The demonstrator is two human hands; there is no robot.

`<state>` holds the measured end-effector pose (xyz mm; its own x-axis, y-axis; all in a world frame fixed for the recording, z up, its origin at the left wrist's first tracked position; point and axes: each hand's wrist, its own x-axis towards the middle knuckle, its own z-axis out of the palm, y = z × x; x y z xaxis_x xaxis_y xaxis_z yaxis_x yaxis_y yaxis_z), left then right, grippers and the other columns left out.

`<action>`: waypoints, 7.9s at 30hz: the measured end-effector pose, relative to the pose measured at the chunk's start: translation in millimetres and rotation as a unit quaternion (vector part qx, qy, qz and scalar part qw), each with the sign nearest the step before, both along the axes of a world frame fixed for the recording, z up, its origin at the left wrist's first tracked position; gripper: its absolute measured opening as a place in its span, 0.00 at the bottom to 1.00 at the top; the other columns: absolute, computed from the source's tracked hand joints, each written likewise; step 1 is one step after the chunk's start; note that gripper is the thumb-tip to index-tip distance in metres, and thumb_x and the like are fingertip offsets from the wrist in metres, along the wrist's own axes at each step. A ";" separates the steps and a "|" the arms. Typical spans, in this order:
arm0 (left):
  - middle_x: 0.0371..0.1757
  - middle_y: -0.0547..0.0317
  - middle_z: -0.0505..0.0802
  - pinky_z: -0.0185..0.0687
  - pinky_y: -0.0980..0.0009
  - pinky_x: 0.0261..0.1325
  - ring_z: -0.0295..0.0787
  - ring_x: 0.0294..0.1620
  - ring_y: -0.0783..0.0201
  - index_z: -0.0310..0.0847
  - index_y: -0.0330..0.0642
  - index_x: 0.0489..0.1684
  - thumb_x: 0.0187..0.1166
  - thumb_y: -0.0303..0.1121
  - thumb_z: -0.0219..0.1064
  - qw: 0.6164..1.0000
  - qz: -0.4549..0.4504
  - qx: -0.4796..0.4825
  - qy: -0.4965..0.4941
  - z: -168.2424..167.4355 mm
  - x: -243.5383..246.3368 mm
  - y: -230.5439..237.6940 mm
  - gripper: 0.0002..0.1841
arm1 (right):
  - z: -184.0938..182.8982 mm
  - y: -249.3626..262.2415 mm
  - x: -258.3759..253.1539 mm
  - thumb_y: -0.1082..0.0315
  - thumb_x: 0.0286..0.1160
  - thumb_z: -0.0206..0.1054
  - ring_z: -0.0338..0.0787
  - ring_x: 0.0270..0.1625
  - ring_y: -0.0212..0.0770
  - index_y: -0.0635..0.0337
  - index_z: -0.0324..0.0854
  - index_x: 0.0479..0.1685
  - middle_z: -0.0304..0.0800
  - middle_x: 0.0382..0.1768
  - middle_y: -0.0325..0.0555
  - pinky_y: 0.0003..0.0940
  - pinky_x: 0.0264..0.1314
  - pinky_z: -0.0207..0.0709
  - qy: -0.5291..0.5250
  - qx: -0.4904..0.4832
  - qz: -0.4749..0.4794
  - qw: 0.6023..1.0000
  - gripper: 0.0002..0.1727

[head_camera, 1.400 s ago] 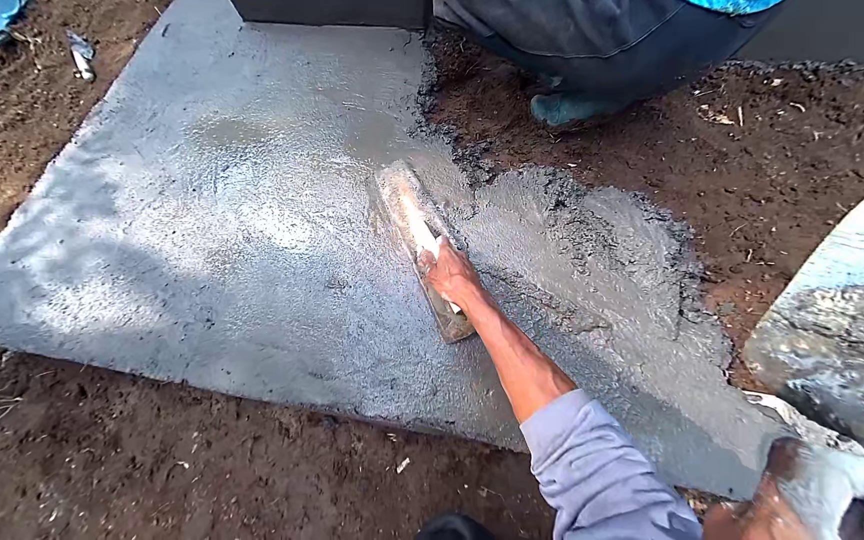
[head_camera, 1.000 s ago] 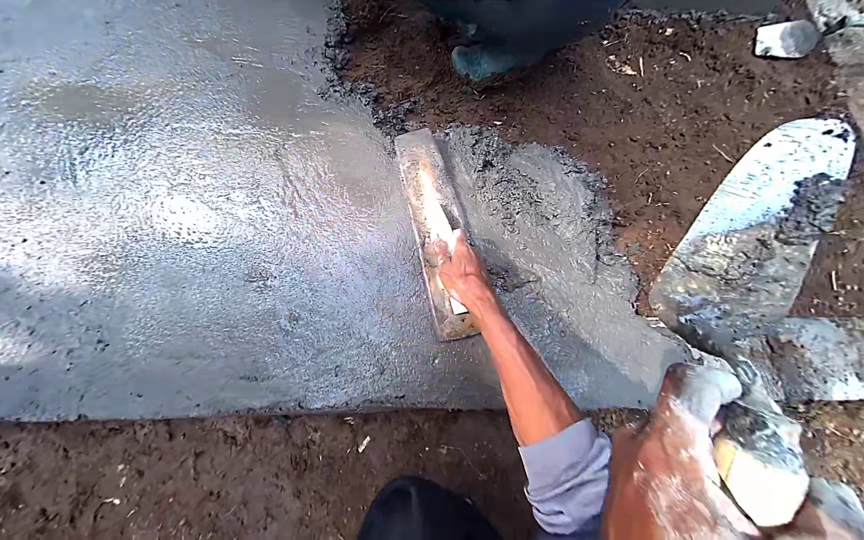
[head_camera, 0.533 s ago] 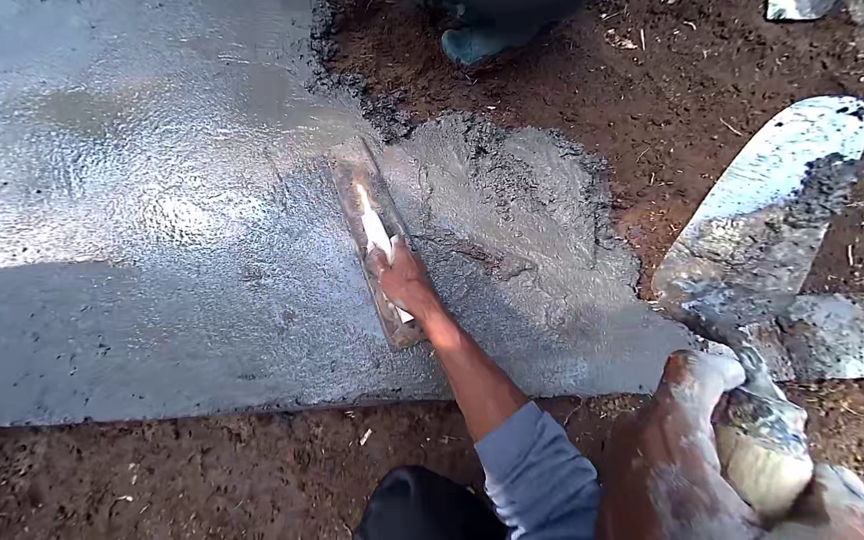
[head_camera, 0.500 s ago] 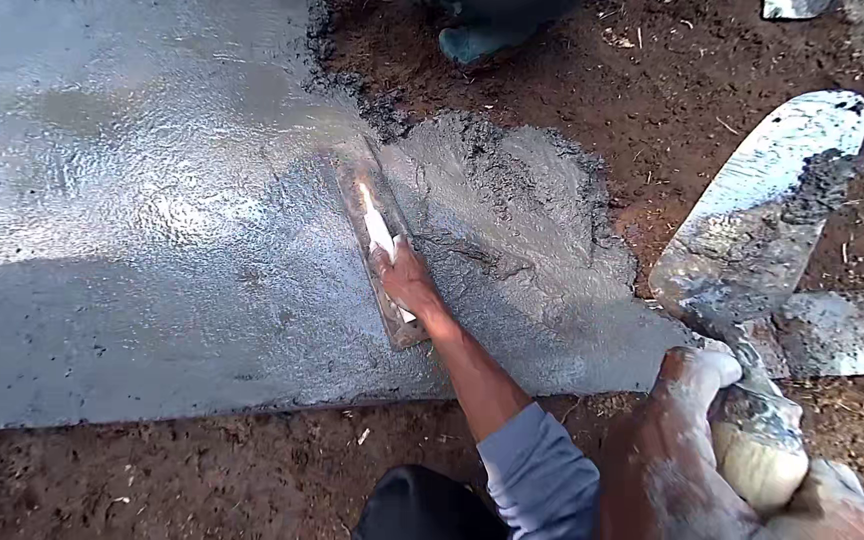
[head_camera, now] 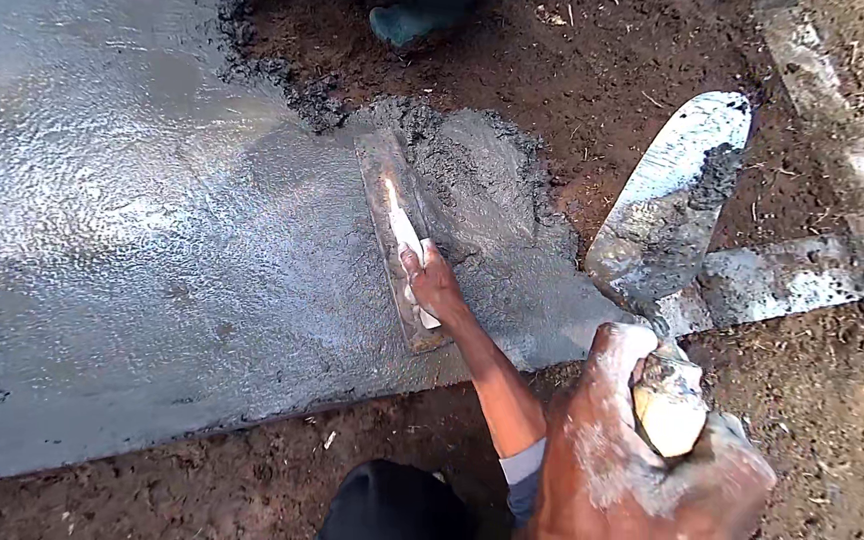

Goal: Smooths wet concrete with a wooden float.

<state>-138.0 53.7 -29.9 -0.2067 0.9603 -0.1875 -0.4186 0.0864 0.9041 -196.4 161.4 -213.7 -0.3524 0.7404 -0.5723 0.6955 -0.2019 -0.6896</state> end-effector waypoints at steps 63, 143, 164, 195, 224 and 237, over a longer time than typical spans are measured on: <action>0.36 0.56 0.89 0.86 0.79 0.39 0.87 0.34 0.75 0.77 0.26 0.56 0.66 0.22 0.71 1.000 0.016 0.011 -0.011 -13.8 -10.3 10.0 0.19 | 11.9 30.7 20.1 0.44 0.90 0.55 0.94 0.52 0.65 0.58 0.67 0.84 0.93 0.46 0.64 0.63 0.53 0.85 -0.261 0.176 0.147 0.938 0.33; 0.48 0.33 0.93 0.85 0.57 0.54 0.92 0.46 0.50 0.75 0.13 0.68 0.63 0.25 0.72 0.998 0.030 0.053 0.031 4.2 -15.4 -7.4 0.32 | 17.8 -26.4 -28.5 0.41 0.88 0.57 0.92 0.56 0.63 0.61 0.74 0.75 0.91 0.49 0.63 0.62 0.61 0.82 -0.195 0.131 0.379 0.895 0.33; 0.50 0.32 0.93 0.84 0.62 0.58 0.92 0.49 0.53 0.74 0.12 0.68 0.64 0.24 0.71 0.997 0.016 0.075 0.008 11.6 -13.2 -22.3 0.31 | 6.8 78.9 127.0 0.42 0.93 0.50 0.83 0.69 0.79 0.70 0.70 0.79 0.84 0.62 0.81 0.76 0.70 0.71 -0.323 0.193 0.051 0.925 0.37; 0.40 0.53 0.91 0.87 0.72 0.42 0.88 0.37 0.71 0.77 0.26 0.61 0.68 0.24 0.71 0.996 -0.060 0.027 0.056 -0.8 1.0 -11.4 0.22 | 7.0 39.9 -23.8 0.42 0.91 0.52 0.91 0.63 0.63 0.59 0.70 0.82 0.90 0.59 0.64 0.63 0.63 0.82 -0.204 0.137 0.109 0.963 0.34; 0.41 0.54 0.91 0.85 0.73 0.44 0.87 0.39 0.72 0.80 0.29 0.62 0.68 0.30 0.71 0.995 -0.072 -0.004 0.074 4.1 5.4 -11.2 0.23 | 47.9 47.2 133.8 0.52 0.97 0.49 0.85 0.35 0.49 0.67 0.77 0.61 0.82 0.35 0.57 0.45 0.42 0.81 -0.155 0.062 -0.084 0.982 0.24; 0.42 0.52 0.92 0.85 0.67 0.48 0.89 0.42 0.67 0.82 0.32 0.62 0.69 0.33 0.71 0.990 -0.119 -0.006 0.074 -2.4 3.5 -1.7 0.22 | 73.8 29.0 148.3 0.49 0.95 0.50 0.88 0.65 0.70 0.68 0.65 0.81 0.86 0.61 0.74 0.70 0.66 0.75 -0.262 0.121 -0.049 0.956 0.31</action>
